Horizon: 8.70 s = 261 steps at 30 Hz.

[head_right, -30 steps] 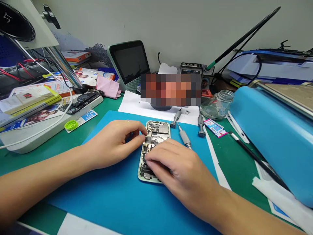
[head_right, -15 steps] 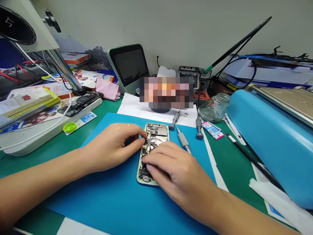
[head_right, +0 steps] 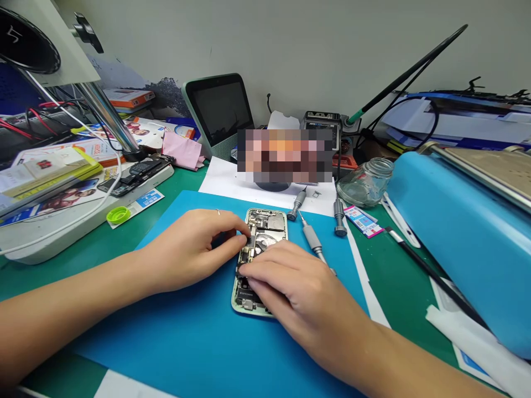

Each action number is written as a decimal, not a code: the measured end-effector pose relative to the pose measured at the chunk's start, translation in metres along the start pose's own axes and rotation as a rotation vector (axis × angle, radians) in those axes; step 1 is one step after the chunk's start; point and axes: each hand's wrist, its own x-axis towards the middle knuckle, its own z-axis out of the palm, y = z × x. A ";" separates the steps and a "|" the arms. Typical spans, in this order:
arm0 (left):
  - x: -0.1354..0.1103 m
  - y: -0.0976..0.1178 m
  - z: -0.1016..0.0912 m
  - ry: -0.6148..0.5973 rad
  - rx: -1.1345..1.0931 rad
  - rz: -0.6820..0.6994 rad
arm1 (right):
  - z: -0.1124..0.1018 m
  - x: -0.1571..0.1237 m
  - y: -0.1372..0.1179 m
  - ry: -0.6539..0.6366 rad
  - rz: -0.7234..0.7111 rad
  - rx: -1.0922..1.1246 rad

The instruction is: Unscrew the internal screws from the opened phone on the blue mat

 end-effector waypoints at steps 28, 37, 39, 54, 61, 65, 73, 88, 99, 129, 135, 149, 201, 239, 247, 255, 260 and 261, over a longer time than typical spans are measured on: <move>0.000 -0.001 0.000 -0.002 0.014 0.012 | 0.000 0.000 -0.002 0.001 -0.030 -0.013; 0.000 -0.002 0.001 -0.006 0.024 0.022 | -0.001 0.000 -0.002 -0.005 -0.007 0.014; -0.001 -0.002 0.001 -0.004 0.027 0.020 | 0.000 0.001 0.000 -0.011 0.002 0.027; 0.000 -0.005 0.003 -0.015 0.024 0.033 | 0.002 -0.001 0.000 -0.013 -0.001 0.009; -0.002 -0.003 0.001 -0.034 0.017 0.061 | 0.000 0.002 -0.002 -0.019 -0.050 -0.022; -0.002 0.000 -0.002 -0.052 0.019 0.076 | 0.000 0.002 -0.002 -0.029 -0.087 -0.041; -0.004 0.000 -0.002 -0.089 0.022 0.141 | 0.000 0.001 -0.001 -0.030 -0.124 -0.076; -0.005 0.001 -0.002 -0.144 0.067 0.161 | 0.000 0.000 0.003 -0.050 -0.070 -0.033; -0.005 0.001 0.000 -0.148 0.054 0.150 | -0.001 0.001 0.000 -0.080 -0.036 -0.012; -0.008 0.004 0.005 -0.134 0.031 0.129 | -0.003 -0.001 -0.011 0.037 0.015 -0.041; -0.009 0.004 0.005 -0.120 0.014 0.146 | -0.003 -0.002 -0.010 0.071 0.047 -0.061; -0.008 0.005 0.004 -0.132 -0.024 0.158 | -0.001 -0.002 -0.008 0.039 0.056 -0.072; -0.006 0.001 0.005 0.084 0.104 0.173 | 0.000 -0.003 -0.010 0.109 0.023 -0.109; -0.090 0.064 0.091 0.206 0.545 -0.013 | -0.042 -0.028 0.021 -0.014 0.361 -0.493; -0.079 0.074 0.100 0.229 0.498 -0.167 | -0.064 -0.008 0.033 -0.096 0.444 -0.599; -0.082 0.059 0.103 0.235 0.466 -0.092 | -0.070 0.040 0.043 -0.333 0.399 -0.708; -0.084 0.055 0.105 0.248 0.463 -0.063 | -0.061 0.055 0.050 -0.462 0.345 -0.770; -0.084 0.055 0.105 0.247 0.461 -0.068 | -0.061 0.057 0.052 -0.482 0.330 -0.775</move>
